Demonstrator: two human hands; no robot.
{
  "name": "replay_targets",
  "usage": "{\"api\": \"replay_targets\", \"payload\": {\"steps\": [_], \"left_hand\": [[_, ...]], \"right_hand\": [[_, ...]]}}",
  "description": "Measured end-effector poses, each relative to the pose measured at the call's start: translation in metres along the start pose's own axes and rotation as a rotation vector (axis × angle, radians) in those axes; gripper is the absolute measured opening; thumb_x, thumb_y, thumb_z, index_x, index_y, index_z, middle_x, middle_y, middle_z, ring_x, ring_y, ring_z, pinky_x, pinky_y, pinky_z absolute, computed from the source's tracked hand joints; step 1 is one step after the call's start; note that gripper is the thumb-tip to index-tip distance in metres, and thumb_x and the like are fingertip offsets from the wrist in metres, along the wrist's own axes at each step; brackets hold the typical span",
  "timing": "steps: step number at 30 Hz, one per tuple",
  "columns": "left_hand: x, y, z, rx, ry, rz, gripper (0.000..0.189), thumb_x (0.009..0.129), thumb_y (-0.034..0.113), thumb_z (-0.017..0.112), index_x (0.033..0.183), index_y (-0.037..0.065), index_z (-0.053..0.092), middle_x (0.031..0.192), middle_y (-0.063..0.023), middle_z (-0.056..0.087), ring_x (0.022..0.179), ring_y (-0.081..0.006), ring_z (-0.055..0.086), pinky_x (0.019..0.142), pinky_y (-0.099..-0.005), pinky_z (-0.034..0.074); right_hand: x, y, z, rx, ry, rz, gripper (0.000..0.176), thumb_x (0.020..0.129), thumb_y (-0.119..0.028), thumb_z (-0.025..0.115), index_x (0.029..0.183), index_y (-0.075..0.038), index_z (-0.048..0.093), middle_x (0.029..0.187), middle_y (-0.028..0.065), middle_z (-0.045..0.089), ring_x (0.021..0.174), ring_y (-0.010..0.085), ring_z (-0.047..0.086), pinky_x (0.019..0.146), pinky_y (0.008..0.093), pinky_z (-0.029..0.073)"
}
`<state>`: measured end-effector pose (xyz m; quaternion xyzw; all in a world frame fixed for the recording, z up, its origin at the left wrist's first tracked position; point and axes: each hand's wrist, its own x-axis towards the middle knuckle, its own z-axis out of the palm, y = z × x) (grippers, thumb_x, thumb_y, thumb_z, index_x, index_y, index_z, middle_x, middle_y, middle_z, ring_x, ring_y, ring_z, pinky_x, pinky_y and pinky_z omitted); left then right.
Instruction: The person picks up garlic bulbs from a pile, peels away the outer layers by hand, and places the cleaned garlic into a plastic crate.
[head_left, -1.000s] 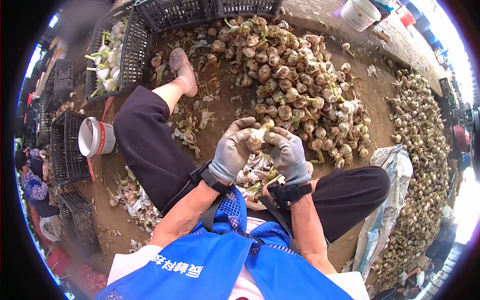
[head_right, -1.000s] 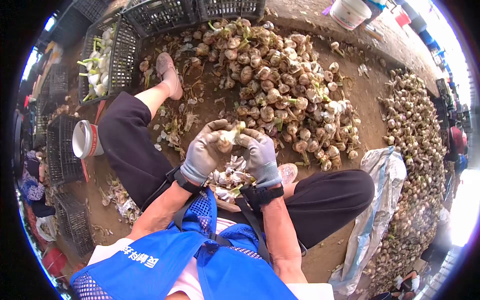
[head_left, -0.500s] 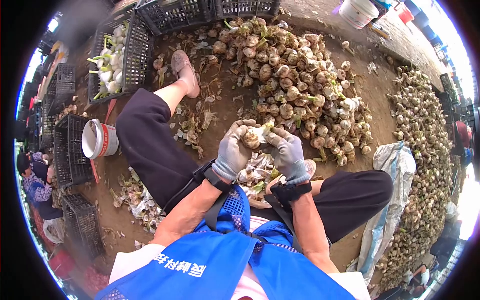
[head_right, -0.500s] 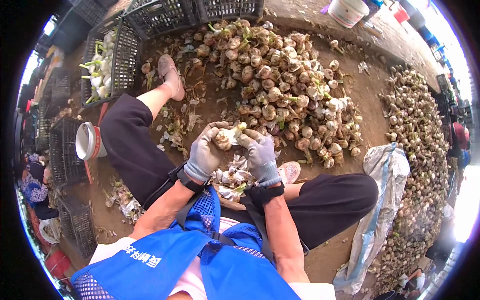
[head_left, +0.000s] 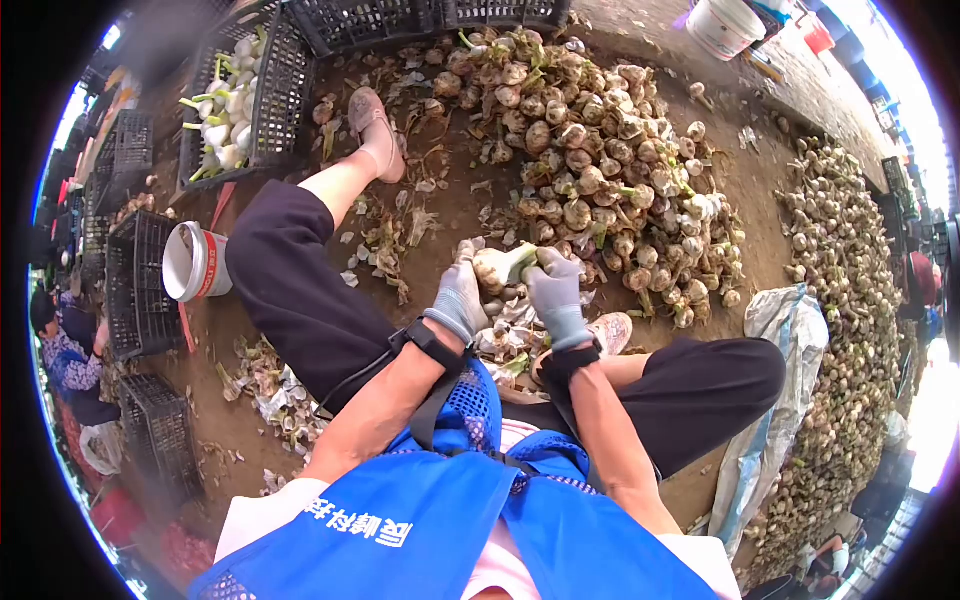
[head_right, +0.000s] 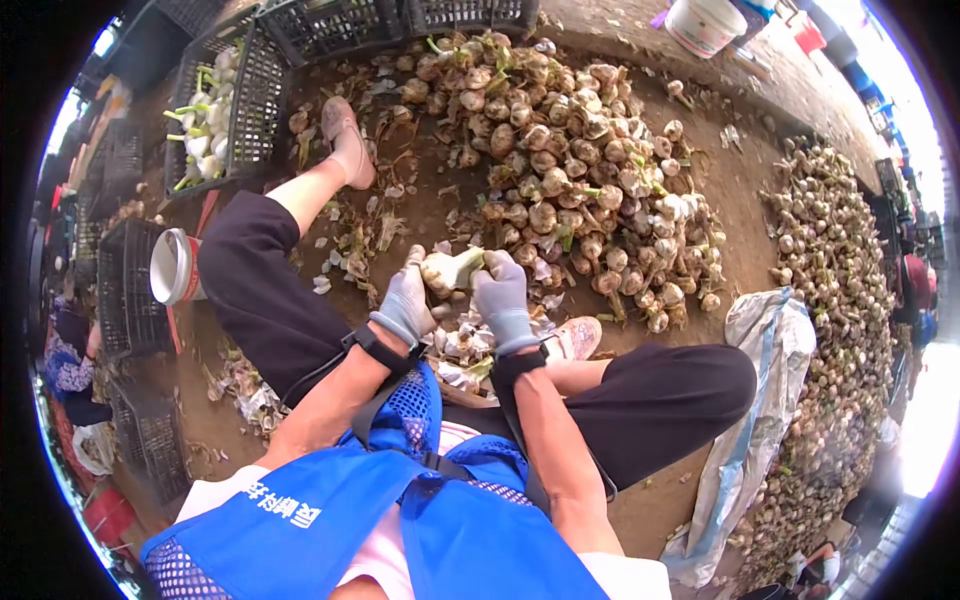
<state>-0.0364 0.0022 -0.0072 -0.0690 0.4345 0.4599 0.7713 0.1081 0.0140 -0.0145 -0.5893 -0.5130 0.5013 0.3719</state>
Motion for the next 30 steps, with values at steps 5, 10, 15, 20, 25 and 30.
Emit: {"api": "replay_targets", "payload": {"steps": [5,10,15,20,25,30], "left_hand": [[-0.037,0.014,0.037,0.259,-0.089,0.034,0.051,0.086,0.062,0.038,0.09,0.014,0.055,0.065,-0.0004,0.059,0.05,-0.0135,0.056,0.033,-0.0203,0.033],[-0.036,-0.001,0.046,0.954,0.007,1.139,0.058,0.088,0.061,0.03,0.104,0.011,0.055,0.074,0.0047,0.055,0.059,-0.0016,0.046,0.04,-0.0151,0.031],[-0.039,0.034,0.009,0.493,-0.373,0.0,0.049,0.092,0.048,0.038,0.108,0.005,0.054,0.09,0.0002,0.054,0.069,-0.0042,0.052,0.044,-0.0167,0.039],[-0.023,0.006,0.03,0.778,-0.192,0.662,0.039,0.09,0.036,0.05,0.11,0.003,0.053,0.095,-0.0022,0.054,0.088,-0.0102,0.053,0.064,-0.0211,0.047],[-0.008,0.002,0.007,0.48,-0.386,0.616,0.032,0.088,0.027,0.057,0.106,0.001,0.055,0.089,-0.006,0.06,0.079,-0.0089,0.054,0.07,-0.0218,0.045],[-0.046,0.022,0.034,0.34,-0.557,0.441,0.034,0.092,0.031,0.048,0.083,-0.001,0.057,0.103,-0.0152,0.058,0.088,-0.0191,0.057,0.078,-0.0312,0.048]], "right_hand": [[-0.022,-0.056,-0.009,0.75,-0.26,0.263,0.021,0.08,-0.001,0.05,0.1,0.004,0.057,0.09,0.0067,0.061,0.078,0.0122,0.059,0.071,0.0236,0.048],[-0.017,-0.052,-0.024,0.732,-0.285,0.2,0.019,0.079,0.002,0.05,0.094,0.005,0.061,0.082,0.005,0.062,0.069,0.0109,0.056,0.067,0.0233,0.047],[-0.018,-0.051,-0.029,0.421,-0.357,0.073,0.022,0.077,0.002,0.052,0.096,0.006,0.062,0.09,0.0054,0.064,0.081,0.0091,0.059,0.074,0.021,0.046],[-0.014,-0.041,-0.023,0.18,-0.182,0.052,0.019,0.074,0.003,0.052,0.09,0.002,0.063,0.089,0.0078,0.06,0.078,0.0145,0.056,0.07,0.026,0.045],[-0.026,-0.048,-0.022,0.387,-0.303,0.214,0.017,0.075,0.005,0.05,0.087,0.001,0.061,0.083,0.0059,0.058,0.071,0.0135,0.057,0.063,0.0231,0.046],[0.009,-0.039,-0.053,-0.145,0.014,-0.112,0.01,0.074,0.0,0.051,0.079,0.001,0.06,0.08,0.0098,0.059,0.071,0.0215,0.059,0.064,0.0285,0.048]]}}
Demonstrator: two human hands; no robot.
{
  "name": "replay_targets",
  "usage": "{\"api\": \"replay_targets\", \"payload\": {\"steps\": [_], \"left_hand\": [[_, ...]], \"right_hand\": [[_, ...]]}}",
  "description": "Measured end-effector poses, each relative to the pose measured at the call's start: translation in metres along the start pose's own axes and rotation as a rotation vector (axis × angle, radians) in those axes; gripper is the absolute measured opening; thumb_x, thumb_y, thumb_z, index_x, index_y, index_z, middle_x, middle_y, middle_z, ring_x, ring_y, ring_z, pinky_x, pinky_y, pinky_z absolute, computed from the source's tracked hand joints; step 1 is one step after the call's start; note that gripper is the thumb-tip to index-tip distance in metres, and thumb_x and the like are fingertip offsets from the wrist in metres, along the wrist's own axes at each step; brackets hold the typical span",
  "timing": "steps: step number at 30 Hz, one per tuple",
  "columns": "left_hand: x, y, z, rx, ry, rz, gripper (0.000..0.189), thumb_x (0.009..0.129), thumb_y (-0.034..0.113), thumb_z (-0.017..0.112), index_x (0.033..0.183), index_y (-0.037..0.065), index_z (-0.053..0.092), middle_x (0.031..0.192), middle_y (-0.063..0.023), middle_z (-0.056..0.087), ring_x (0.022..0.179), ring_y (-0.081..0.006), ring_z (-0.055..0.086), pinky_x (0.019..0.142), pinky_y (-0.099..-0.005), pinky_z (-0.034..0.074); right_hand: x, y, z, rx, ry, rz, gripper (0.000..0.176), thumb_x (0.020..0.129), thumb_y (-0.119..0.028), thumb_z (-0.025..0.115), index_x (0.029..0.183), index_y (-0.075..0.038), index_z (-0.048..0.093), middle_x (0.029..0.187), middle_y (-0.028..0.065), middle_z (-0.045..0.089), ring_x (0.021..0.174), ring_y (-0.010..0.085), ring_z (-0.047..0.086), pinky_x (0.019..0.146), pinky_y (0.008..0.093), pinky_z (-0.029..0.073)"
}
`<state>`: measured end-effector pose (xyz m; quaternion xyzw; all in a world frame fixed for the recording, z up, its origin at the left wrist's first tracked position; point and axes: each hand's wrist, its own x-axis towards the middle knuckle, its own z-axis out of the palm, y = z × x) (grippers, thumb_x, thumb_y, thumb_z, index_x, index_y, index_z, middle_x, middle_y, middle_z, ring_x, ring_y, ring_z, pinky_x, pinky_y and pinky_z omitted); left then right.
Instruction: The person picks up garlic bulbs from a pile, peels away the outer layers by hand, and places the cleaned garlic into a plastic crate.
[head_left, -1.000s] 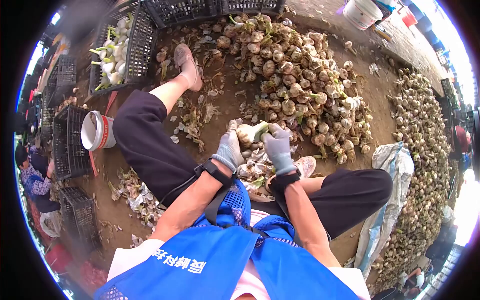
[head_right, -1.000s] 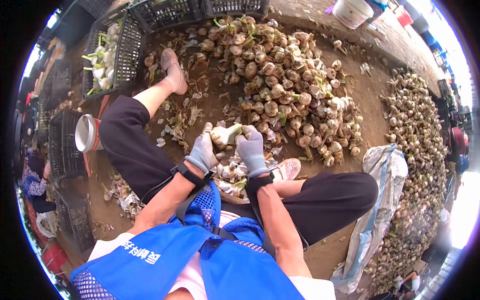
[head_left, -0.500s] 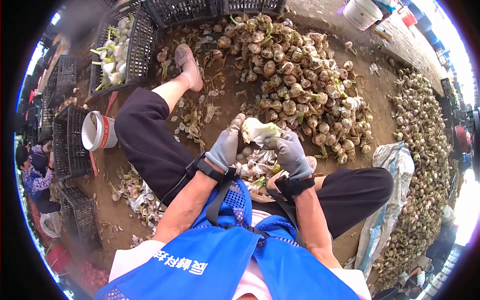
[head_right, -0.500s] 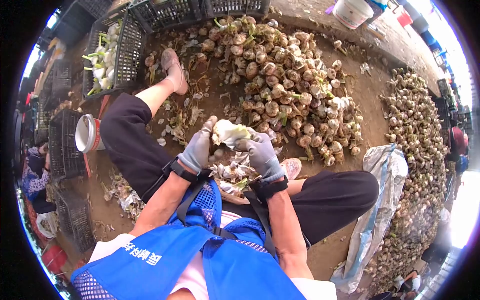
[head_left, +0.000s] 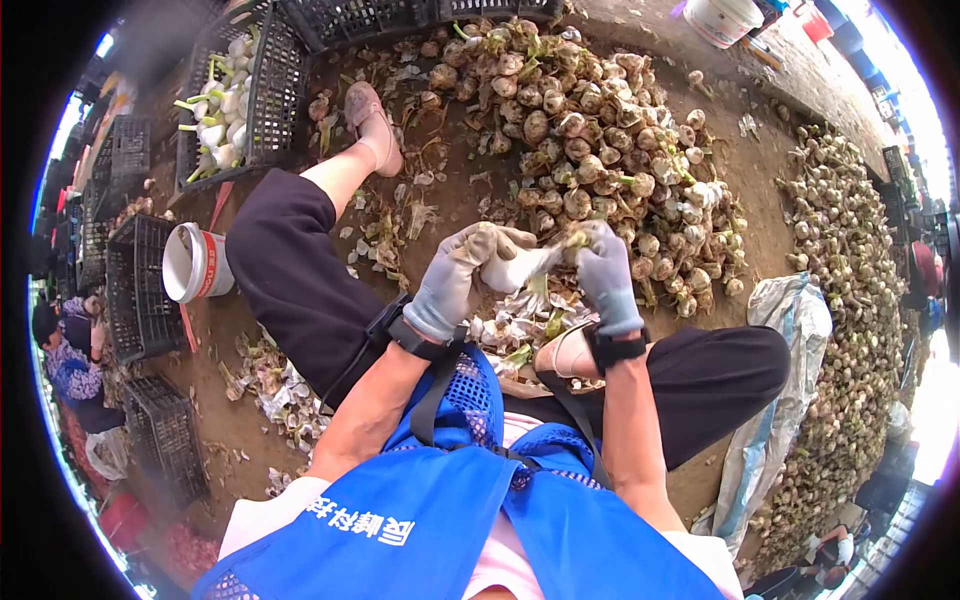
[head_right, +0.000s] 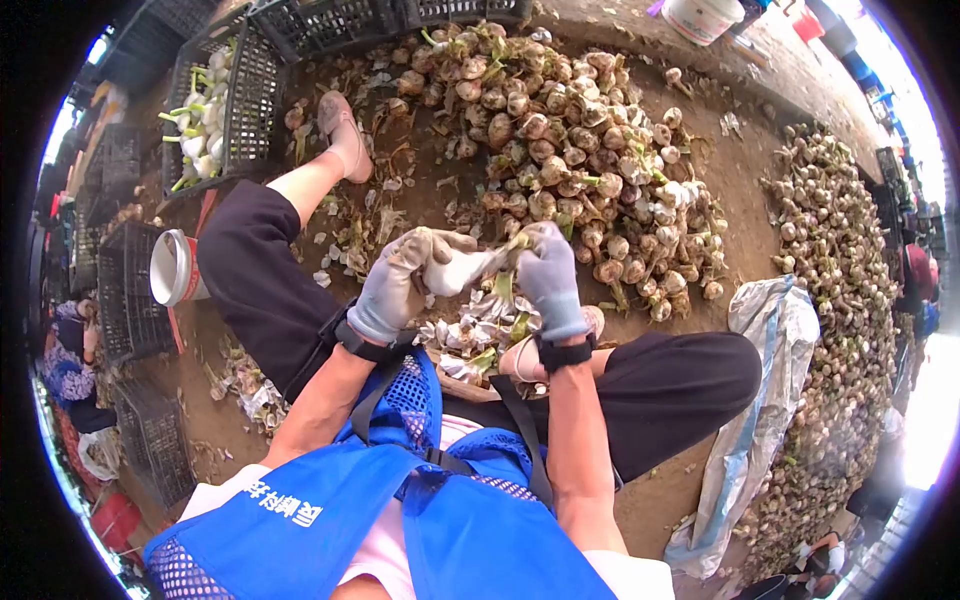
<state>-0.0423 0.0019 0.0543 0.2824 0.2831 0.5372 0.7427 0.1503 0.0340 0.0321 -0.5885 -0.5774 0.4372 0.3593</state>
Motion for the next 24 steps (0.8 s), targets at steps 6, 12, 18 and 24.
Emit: {"api": "replay_targets", "payload": {"steps": [6,12,18,24], "left_hand": [[0.004,-0.011,-0.015,-0.334,0.032,0.008,0.034,0.092,0.031,0.044,0.088,-0.002,0.055,0.108,-0.0162,0.055,0.101,-0.027,0.054,0.093,-0.0417,0.043],[0.013,-0.008,-0.035,-0.818,0.021,-0.125,0.036,0.092,0.025,0.046,0.115,-0.003,0.049,0.108,-0.0144,0.058,0.107,-0.0262,0.052,0.095,-0.0446,0.041],[0.004,-0.023,-0.031,-0.523,0.124,-0.385,0.036,0.091,0.023,0.047,0.121,0.003,0.046,0.11,-0.0117,0.057,0.098,-0.0245,0.058,0.084,-0.0442,0.049],[-0.001,-0.022,-0.029,-0.26,0.113,-0.243,0.033,0.086,0.021,0.047,0.114,0.004,0.051,0.102,-0.0038,0.061,0.086,-0.0149,0.061,0.058,-0.0223,0.047]], "right_hand": [[0.0,0.037,0.032,-1.026,-0.424,0.215,0.032,0.085,-0.036,0.049,0.1,-0.013,0.065,0.115,0.0133,0.051,0.104,0.0308,0.054,0.089,0.0405,0.044],[-0.024,-0.022,0.017,-0.764,-0.085,-0.251,0.06,0.069,-0.009,0.057,0.127,-0.015,0.042,0.122,0.0101,0.047,0.111,0.0294,0.047,0.084,0.041,0.043],[-0.024,-0.023,0.022,-0.261,-0.142,-0.365,0.049,0.068,0.001,0.056,0.117,-0.004,0.052,0.109,0.0126,0.057,0.1,0.0262,0.056,0.083,0.034,0.044],[-0.033,-0.015,0.033,0.122,-0.267,0.013,0.026,0.074,0.001,0.053,0.099,0.002,0.063,0.081,0.0105,0.065,0.078,0.0159,0.062,0.073,0.0264,0.048]]}}
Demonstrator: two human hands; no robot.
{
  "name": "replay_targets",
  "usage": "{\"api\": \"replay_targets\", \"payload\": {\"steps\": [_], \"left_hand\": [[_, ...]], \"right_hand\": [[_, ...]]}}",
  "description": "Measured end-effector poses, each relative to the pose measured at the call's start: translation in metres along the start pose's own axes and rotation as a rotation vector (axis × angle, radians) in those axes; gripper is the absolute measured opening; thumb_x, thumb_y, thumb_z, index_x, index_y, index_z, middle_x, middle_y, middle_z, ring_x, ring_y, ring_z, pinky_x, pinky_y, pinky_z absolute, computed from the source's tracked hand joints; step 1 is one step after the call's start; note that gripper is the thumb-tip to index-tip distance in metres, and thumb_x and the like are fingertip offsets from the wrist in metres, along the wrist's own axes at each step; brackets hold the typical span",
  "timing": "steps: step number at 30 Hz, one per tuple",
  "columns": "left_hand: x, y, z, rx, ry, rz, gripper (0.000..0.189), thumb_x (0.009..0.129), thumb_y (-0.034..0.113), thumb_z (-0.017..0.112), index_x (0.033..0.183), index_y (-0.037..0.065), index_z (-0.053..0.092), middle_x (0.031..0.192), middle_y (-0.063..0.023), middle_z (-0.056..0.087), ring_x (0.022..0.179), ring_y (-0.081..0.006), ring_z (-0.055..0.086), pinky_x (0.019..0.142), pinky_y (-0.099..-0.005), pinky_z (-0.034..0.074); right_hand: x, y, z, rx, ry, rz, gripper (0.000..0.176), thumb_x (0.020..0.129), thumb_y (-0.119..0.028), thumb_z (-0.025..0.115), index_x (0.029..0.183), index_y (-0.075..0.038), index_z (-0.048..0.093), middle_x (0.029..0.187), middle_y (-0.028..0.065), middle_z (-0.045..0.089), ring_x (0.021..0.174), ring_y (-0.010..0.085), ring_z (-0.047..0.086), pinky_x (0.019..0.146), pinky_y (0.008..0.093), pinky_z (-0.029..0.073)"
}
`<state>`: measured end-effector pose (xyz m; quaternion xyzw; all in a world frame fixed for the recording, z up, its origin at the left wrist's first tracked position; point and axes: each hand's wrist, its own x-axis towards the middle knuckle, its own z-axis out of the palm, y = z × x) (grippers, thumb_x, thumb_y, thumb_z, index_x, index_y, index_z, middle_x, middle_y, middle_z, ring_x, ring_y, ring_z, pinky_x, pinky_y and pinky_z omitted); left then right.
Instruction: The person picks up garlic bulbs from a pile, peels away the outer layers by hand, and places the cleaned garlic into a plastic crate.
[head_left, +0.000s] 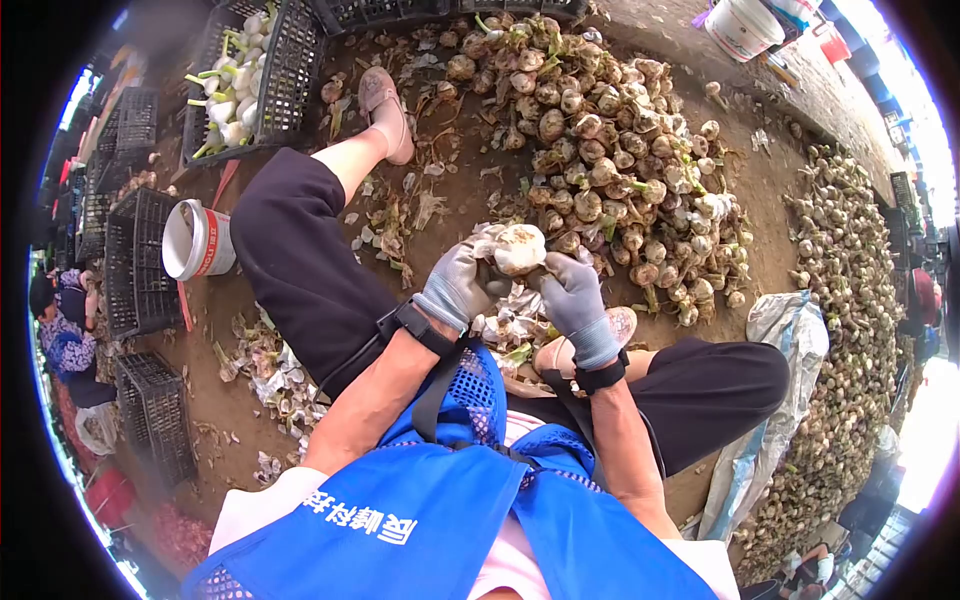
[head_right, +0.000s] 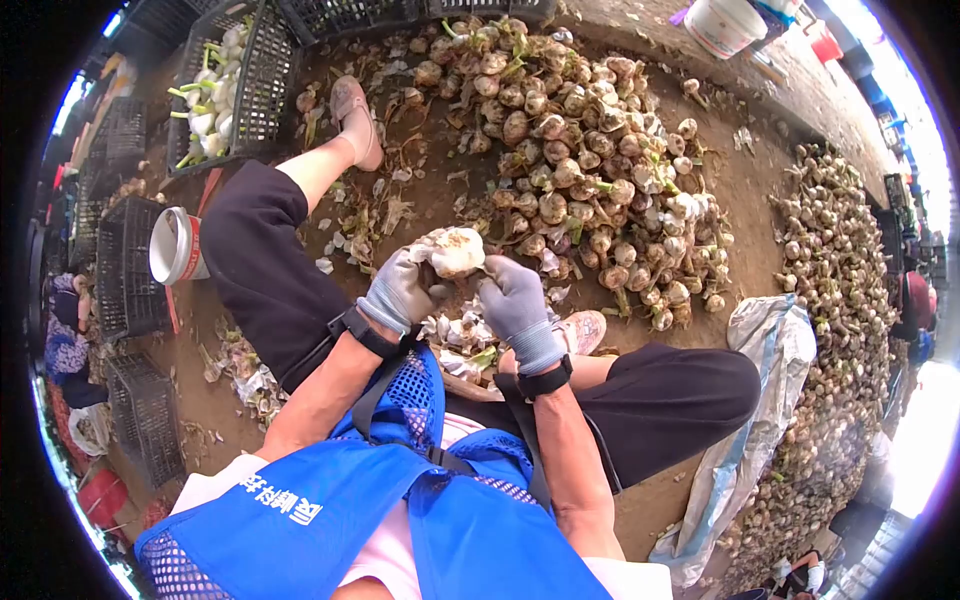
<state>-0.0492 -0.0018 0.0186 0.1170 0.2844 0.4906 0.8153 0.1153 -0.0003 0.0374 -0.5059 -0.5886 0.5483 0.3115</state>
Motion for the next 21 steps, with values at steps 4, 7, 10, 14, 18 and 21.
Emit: {"api": "replay_targets", "payload": {"steps": [4,7,10,14,18,21], "left_hand": [[0.024,-0.019,-0.033,-0.037,0.321,0.097,0.019,0.086,0.018,0.049,0.099,0.006,0.058,0.086,-0.0029,0.063,0.075,-0.0128,0.06,0.053,-0.0218,0.046],[0.026,-0.016,-0.052,-0.014,0.495,0.062,0.007,0.085,0.014,0.053,0.087,0.009,0.059,0.077,-0.0013,0.061,0.066,-0.0121,0.057,0.049,-0.0266,0.046],[0.021,-0.008,-0.015,-0.009,0.61,0.188,0.009,0.081,0.016,0.061,0.088,0.012,0.057,0.071,0.0008,0.059,0.056,-0.0122,0.056,0.046,-0.0233,0.043],[0.028,-0.006,-0.015,0.007,0.614,0.304,0.009,0.079,0.004,0.061,0.085,0.009,0.056,0.076,-0.0015,0.06,0.065,-0.0108,0.056,0.057,-0.0255,0.048],[0.028,-0.012,-0.015,0.343,0.547,0.528,0.011,0.076,-0.004,0.063,0.078,0.004,0.055,0.076,-0.0014,0.057,0.067,-0.0055,0.05,0.059,-0.0216,0.045],[0.022,-0.011,-0.009,0.705,0.534,0.514,0.01,0.078,-0.005,0.059,0.081,0.003,0.055,0.076,0.0002,0.058,0.068,-0.0061,0.053,0.061,-0.0194,0.046]], "right_hand": [[-0.017,-0.018,0.006,0.496,-0.168,0.249,0.014,0.081,0.0,0.052,0.087,0.003,0.065,0.088,0.0086,0.065,0.08,0.012,0.059,0.071,0.0237,0.048],[0.004,-0.023,-0.022,0.496,0.0,-0.079,0.017,0.083,-0.004,0.05,0.089,0.002,0.065,0.089,0.0099,0.064,0.078,0.0143,0.06,0.071,0.0252,0.048],[0.013,-0.026,-0.044,0.434,0.175,0.23,0.02,0.086,-0.008,0.047,0.097,0.0,0.062,0.087,0.0087,0.064,0.076,0.0164,0.061,0.069,0.0288,0.05],[0.016,0.02,-0.009,-0.735,0.119,0.136,0.034,0.077,-0.026,0.065,0.1,-0.001,0.06,0.095,0.0136,0.063,0.085,0.024,0.062,0.078,0.0324,0.048],[0.014,0.006,0.022,-0.32,0.167,0.096,0.027,0.074,-0.022,0.069,0.086,0.001,0.061,0.085,0.0144,0.063,0.079,0.0238,0.061,0.071,0.0323,0.047],[0.022,0.013,0.024,-0.236,0.241,0.131,0.019,0.073,-0.016,0.067,0.081,0.0,0.063,0.075,0.0117,0.064,0.068,0.0185,0.059,0.063,0.029,0.047]]}}
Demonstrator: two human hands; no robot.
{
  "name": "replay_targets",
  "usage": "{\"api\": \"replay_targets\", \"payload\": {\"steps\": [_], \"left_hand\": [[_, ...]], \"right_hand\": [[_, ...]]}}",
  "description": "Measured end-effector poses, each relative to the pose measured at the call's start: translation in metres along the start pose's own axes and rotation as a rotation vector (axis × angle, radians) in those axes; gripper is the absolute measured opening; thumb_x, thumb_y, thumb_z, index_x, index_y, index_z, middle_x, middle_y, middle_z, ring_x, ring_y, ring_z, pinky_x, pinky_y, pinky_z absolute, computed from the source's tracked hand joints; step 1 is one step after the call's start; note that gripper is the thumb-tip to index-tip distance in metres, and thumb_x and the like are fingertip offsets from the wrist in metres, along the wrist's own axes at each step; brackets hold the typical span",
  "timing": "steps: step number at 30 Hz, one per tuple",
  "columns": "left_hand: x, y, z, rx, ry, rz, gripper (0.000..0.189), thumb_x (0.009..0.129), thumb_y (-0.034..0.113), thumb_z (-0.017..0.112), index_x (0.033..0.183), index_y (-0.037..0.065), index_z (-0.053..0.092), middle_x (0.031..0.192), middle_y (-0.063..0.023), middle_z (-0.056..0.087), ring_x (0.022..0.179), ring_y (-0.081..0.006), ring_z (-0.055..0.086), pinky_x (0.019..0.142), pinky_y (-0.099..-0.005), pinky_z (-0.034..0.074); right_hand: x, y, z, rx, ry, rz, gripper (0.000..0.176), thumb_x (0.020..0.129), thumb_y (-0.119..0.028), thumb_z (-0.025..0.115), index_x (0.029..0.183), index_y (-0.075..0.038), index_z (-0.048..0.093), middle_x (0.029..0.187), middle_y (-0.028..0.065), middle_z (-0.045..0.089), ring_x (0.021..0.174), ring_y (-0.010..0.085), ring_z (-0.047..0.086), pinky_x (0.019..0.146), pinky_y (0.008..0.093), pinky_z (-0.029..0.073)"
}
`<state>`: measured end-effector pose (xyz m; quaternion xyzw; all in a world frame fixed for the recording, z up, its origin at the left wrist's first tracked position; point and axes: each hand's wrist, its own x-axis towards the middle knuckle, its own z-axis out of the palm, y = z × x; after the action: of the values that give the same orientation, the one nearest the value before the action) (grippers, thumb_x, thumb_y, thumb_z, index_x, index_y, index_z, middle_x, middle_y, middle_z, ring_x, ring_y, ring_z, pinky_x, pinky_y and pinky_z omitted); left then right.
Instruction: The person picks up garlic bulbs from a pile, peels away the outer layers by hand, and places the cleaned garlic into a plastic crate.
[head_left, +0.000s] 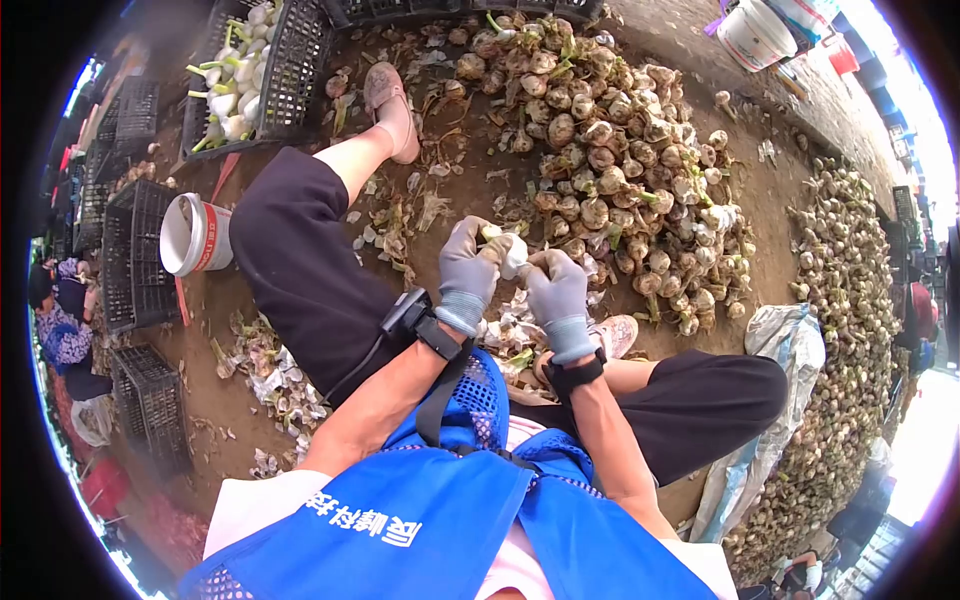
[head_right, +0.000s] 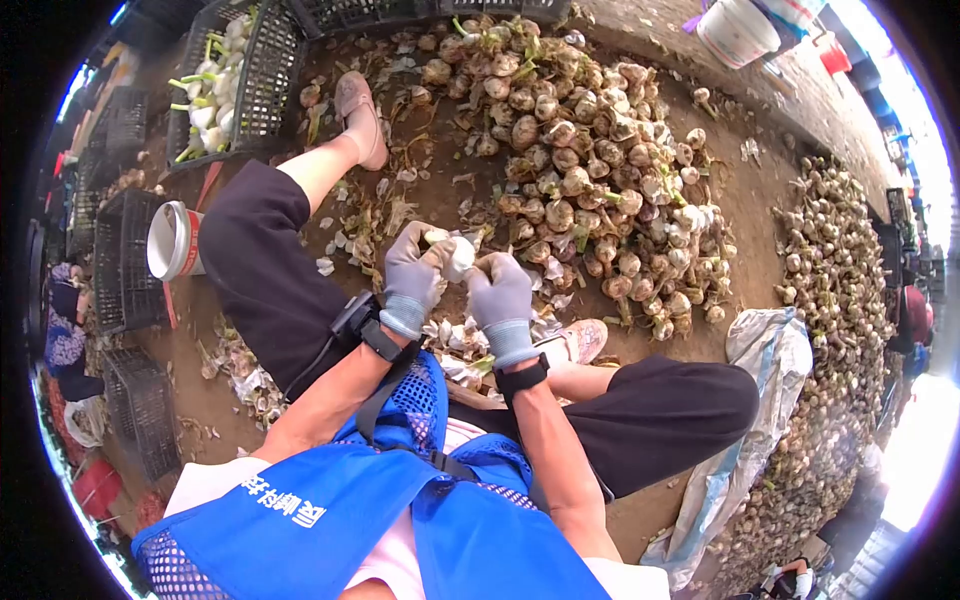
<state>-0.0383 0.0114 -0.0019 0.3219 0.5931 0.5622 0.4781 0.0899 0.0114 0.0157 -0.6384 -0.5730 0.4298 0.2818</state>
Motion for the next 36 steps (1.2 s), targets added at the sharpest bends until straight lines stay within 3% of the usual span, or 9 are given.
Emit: {"api": "replay_targets", "payload": {"steps": [2,4,6,18,24,27,30,34,36], "left_hand": [[0.005,-0.013,-0.003,-0.033,0.008,0.046,0.007,0.08,-0.005,0.056,0.083,0.002,0.056,0.077,0.0,0.059,0.067,-0.0059,0.052,0.063,-0.02,0.046],[0.007,-0.003,-0.004,-0.287,0.098,-0.115,0.009,0.08,-0.006,0.055,0.079,0.003,0.055,0.076,0.0006,0.056,0.068,-0.0058,0.05,0.063,-0.0203,0.043],[0.009,0.004,-0.003,-0.286,0.118,-0.083,0.012,0.079,-0.009,0.051,0.08,0.003,0.054,0.076,0.0007,0.055,0.067,-0.0061,0.05,0.064,-0.0197,0.042],[0.01,-0.015,0.006,-0.576,0.1,-0.297,0.011,0.081,-0.008,0.05,0.085,0.003,0.051,0.082,-0.005,0.058,0.072,-0.0109,0.053,0.068,-0.0228,0.046],[-0.001,0.002,0.011,-0.222,0.03,-0.092,0.009,0.082,-0.002,0.054,0.089,0.004,0.052,0.084,-0.0057,0.057,0.073,-0.0138,0.054,0.068,-0.0243,0.046],[-0.007,0.007,0.012,0.27,-0.067,0.5,0.011,0.081,0.001,0.057,0.091,0.002,0.052,0.098,-0.0083,0.055,0.089,-0.0165,0.053,0.078,-0.0275,0.044],[-0.013,0.007,0.013,0.332,-0.011,0.542,0.012,0.08,-0.001,0.056,0.091,0.002,0.052,0.096,-0.0097,0.055,0.088,-0.0184,0.053,0.078,-0.0284,0.045],[-0.013,-0.001,0.013,0.186,0.009,0.44,0.01,0.082,0.0,0.055,0.091,0.003,0.053,0.093,-0.0078,0.056,0.084,-0.0153,0.053,0.074,-0.0268,0.046],[-0.003,-0.001,0.014,-0.283,0.04,-0.081,0.004,0.088,0.004,0.05,0.092,0.005,0.052,0.089,-0.0115,0.058,0.08,-0.0182,0.058,0.069,-0.0309,0.051]], "right_hand": [[0.015,0.028,0.011,0.381,0.024,0.159,0.005,0.073,-0.002,0.063,0.076,0.001,0.064,0.067,0.0028,0.062,0.058,0.0084,0.053,0.055,0.0214,0.043],[0.027,0.066,0.005,0.083,-0.023,0.276,0.01,0.071,0.001,0.061,0.081,0.002,0.064,0.071,0.0051,0.063,0.059,0.0097,0.055,0.053,0.0237,0.046],[0.019,0.042,-0.014,0.678,-0.18,0.511,0.026,0.08,-0.008,0.059,0.103,0.003,0.056,0.09,0.0095,0.062,0.067,0.0167,0.06,0.055,0.0296,0.052],[0.009,0.015,-0.012,0.819,-0.264,0.366,0.032,0.085,-0.007,0.052,0.115,0.005,0.05,0.093,0.0115,0.061,0.086,0.0208,0.063,0.072,0.03,0.055],[-0.002,-0.004,-0.008,0.621,-0.098,0.255,0.038,0.074,0.002,0.057,0.112,0.005,0.053,0.1,0.011,0.061,0.088,0.0151,0.06,0.071,0.0258,0.051],[0.007,0.008,0.009,0.531,-0.004,0.195,0.034,0.073,0.003,0.057,0.107,0.007,0.055,0.096,0.0118,0.062,0.082,0.0131,0.059,0.071,0.0237,0.049],[0.008,0.005,0.017,0.567,-0.002,0.285,0.028,0.072,0.003,0.058,0.1,0.006,0.057,0.092,0.0102,0.063,0.076,0.0118,0.058,0.068,0.0232,0.048],[0.007,0.0,0.017,0.552,0.006,0.296,0.026,0.072,0.005,0.053,0.097,0.006,0.059,0.082,0.0081,0.063,0.068,0.0113,0.058,0.061,0.0228,0.048],[0.009,0.014,0.018,0.679,0.01,0.32,0.027,0.07,0.006,0.05,0.095,0.005,0.06,0.083,0.0087,0.063,0.065,0.0116,0.058,0.056,0.0231,0.048]]}}
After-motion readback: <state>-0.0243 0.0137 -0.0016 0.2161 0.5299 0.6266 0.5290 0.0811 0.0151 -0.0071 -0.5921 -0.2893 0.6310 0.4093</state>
